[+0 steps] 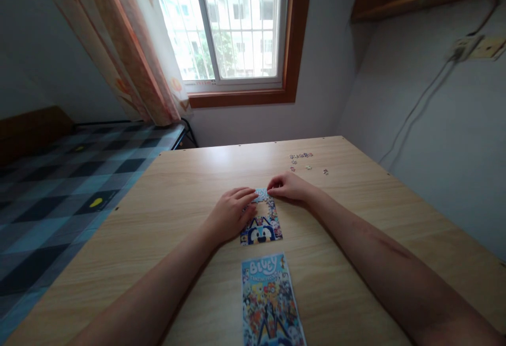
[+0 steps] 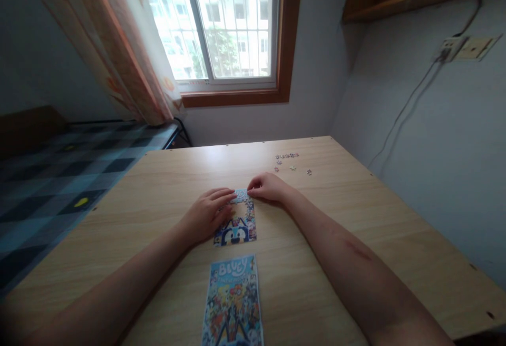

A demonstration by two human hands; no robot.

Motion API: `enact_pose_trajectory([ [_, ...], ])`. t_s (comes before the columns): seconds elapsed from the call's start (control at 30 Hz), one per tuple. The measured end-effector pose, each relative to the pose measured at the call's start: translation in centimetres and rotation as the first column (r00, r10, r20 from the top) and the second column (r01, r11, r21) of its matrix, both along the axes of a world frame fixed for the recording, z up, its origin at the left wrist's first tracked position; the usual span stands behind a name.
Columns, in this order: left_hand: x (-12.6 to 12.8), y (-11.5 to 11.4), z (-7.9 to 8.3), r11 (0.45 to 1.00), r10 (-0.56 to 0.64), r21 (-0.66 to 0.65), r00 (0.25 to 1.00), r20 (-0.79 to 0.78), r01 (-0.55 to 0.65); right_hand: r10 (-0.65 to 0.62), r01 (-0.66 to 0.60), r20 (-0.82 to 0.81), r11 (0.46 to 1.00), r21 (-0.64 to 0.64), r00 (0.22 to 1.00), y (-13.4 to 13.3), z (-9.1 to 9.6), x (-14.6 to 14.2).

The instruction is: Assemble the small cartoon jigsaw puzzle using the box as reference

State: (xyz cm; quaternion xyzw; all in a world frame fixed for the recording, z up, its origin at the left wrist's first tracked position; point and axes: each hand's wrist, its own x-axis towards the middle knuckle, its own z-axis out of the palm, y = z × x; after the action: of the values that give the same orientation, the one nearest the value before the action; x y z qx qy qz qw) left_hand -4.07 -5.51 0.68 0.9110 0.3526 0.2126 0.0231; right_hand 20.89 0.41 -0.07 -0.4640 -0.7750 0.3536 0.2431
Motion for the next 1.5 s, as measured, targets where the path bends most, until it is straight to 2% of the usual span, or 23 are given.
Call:
enact_pose_trajectory([
  [0.2,1.0,-0.5,0.3,0.994,-0.077,-0.088,0.977,-0.200,0.060,-0.002,-0.002,0.103,0.999,0.043,0.995,0.1,0.4,-0.3],
  [0.4,1.2,-0.6,0.6,0.987,-0.066,-0.161,0.963,-0.262,0.023,-0.016,0.015,0.119,1.000,0.004,0.993,0.3,0.5,-0.6],
  [0.6,1.5,-0.7,0.5,0.984,-0.039,-0.179,0.975,-0.220,-0.001,-0.008,0.008,0.110,1.000,0.001,0.994,0.4,0.4,-0.6],
  [0.8,1.2,-0.7,0.1,0.988,-0.038,-0.155,0.993,-0.115,0.020,-0.023,0.023,0.094,1.000,-0.006,0.995,0.1,0.6,-0.7],
  [0.97,0.6,-0.1,-0.2,0.989,0.140,-0.056,0.990,0.025,-0.138,-0.034,0.035,0.084,0.999,-0.017,0.996,0.0,0.6,-0.8],
  [1.07,0.5,0.1,-0.3,0.987,0.151,-0.055,0.989,0.000,-0.150,-0.036,0.038,0.084,0.999,-0.015,0.996,0.0,0.5,-0.7],
  [1.23,0.8,-0.1,-0.3,0.995,0.067,-0.063,0.994,-0.089,-0.072,-0.020,0.018,0.110,1.000,0.019,0.994,-0.1,0.5,-0.6],
  [1.5,1.1,-0.2,-0.3,0.996,0.062,-0.061,0.994,-0.095,-0.068,-0.085,0.068,0.271,0.995,0.074,0.959,-0.6,0.9,-1.5],
])
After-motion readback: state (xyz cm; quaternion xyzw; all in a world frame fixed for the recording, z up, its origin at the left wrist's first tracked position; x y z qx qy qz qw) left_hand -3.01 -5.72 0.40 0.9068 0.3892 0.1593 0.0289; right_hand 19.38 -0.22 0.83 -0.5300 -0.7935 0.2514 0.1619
